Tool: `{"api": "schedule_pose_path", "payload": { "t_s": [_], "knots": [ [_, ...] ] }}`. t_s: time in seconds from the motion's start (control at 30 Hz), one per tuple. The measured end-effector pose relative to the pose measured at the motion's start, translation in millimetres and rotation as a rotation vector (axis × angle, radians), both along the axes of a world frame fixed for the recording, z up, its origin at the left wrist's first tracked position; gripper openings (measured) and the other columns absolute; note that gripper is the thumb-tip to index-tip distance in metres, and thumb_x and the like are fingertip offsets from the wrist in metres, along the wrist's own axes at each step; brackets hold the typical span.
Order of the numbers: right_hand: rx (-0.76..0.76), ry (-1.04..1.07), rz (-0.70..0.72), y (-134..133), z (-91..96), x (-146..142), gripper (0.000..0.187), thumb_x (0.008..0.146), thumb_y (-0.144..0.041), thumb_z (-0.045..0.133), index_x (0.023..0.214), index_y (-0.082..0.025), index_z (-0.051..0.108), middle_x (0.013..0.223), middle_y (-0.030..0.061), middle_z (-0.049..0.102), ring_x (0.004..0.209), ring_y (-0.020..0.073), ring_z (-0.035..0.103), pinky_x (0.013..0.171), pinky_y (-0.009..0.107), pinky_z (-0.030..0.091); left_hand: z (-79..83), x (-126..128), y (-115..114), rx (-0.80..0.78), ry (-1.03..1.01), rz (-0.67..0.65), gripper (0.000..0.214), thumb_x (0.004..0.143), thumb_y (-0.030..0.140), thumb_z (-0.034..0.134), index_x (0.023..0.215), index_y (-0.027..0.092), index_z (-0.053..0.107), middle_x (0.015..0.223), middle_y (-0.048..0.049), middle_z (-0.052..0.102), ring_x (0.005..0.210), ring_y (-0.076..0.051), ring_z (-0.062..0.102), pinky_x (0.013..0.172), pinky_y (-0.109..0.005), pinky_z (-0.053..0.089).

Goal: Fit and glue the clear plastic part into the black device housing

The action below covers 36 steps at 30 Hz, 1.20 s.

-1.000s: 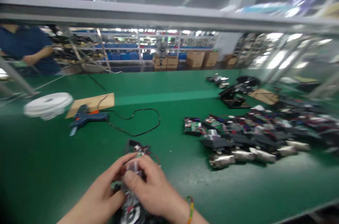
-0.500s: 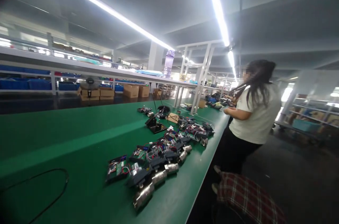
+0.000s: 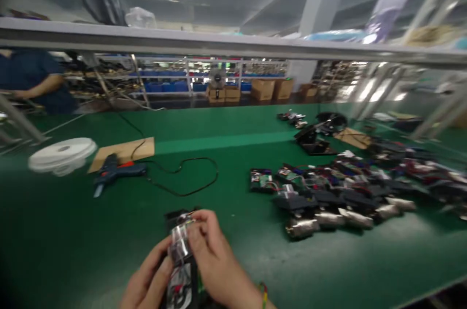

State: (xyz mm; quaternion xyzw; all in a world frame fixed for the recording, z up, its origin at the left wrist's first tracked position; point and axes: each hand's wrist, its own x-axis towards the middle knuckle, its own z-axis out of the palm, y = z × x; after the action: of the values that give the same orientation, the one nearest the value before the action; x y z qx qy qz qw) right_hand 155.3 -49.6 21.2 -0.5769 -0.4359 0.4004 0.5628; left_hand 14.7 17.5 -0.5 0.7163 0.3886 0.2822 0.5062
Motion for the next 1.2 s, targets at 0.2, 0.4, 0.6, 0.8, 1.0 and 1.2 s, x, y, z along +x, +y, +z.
{"api": "schedule_pose_path", "payload": {
  "t_s": [0.2,0.4,0.6,0.8,1.0,1.2],
  "knots": [
    [0.098,-0.329,-0.055,-34.4,-3.4,12.6,0.018,0.106,-0.043,0.048,0.11,-0.03,0.06,0.137,0.0074,0.054,0.135,0.0288,0.047,0.115,0.047,0.038,-7.9,-10.1,-12.9,-0.226,-0.311,0.087,0.059,0.091,0.07,0.061,0.126,0.022,0.069,0.126,-0.0089,0.074,0.114,-0.028,0.068,0.102,-0.034,0.052],
    [0.08,-0.603,0.159,-43.8,2.8,16.9,0.025,0.09,-0.021,0.063,0.108,-0.035,0.071,0.142,0.0066,0.051,0.141,0.0365,0.04,0.119,0.061,0.031,-12.0,-7.2,-12.5,-0.259,-0.343,0.025,0.055,0.096,0.065,0.056,0.13,0.022,0.065,0.128,-0.0082,0.072,0.115,-0.026,0.066,0.1,-0.031,0.05],
    [-0.103,-0.486,0.211,-33.7,11.4,12.7,0.021,0.088,-0.022,0.064,0.102,-0.035,0.075,0.147,0.0063,0.046,0.14,0.0351,0.043,0.114,0.057,0.039,-11.4,-7.3,-12.5,-0.268,-0.364,-0.003,0.054,0.097,0.064,0.055,0.132,0.023,0.062,0.127,-0.0071,0.071,0.114,-0.025,0.066,0.1,-0.031,0.049],
    [-0.161,-0.374,0.202,-27.3,14.6,9.7,0.01,0.089,-0.029,0.063,0.091,-0.03,0.073,0.144,0.0085,0.047,0.141,0.0341,0.043,0.116,0.054,0.036,-12.9,-7.1,-11.4,-0.287,-0.4,-0.023,0.048,0.1,0.058,0.055,0.132,0.023,0.06,0.131,-0.0074,0.07,0.114,-0.025,0.066,0.1,-0.032,0.049],
    [-0.223,-0.318,0.191,-24.2,17.8,8.5,0.009,0.088,-0.033,0.065,0.085,-0.026,0.069,0.147,0.0096,0.046,0.142,0.0345,0.043,0.117,0.053,0.035,-8.4,-7.8,-11.2,-0.317,-0.363,-0.02,0.055,0.097,0.065,0.054,0.131,0.022,0.061,0.126,-0.0077,0.071,0.114,-0.027,0.066,0.101,-0.034,0.047],
    [-0.278,-0.338,0.187,-25.9,20.9,7.8,0.008,0.089,-0.029,0.064,0.086,-0.024,0.069,0.149,0.0085,0.046,0.14,0.0291,0.047,0.118,0.044,0.036,-1.2,-12.0,-9.7,-0.559,-0.484,-0.142,0.06,0.086,0.048,0.074,0.137,0.023,0.054,0.133,-0.0085,0.068,0.119,-0.03,0.063,0.103,-0.037,0.045]
  ]
}}
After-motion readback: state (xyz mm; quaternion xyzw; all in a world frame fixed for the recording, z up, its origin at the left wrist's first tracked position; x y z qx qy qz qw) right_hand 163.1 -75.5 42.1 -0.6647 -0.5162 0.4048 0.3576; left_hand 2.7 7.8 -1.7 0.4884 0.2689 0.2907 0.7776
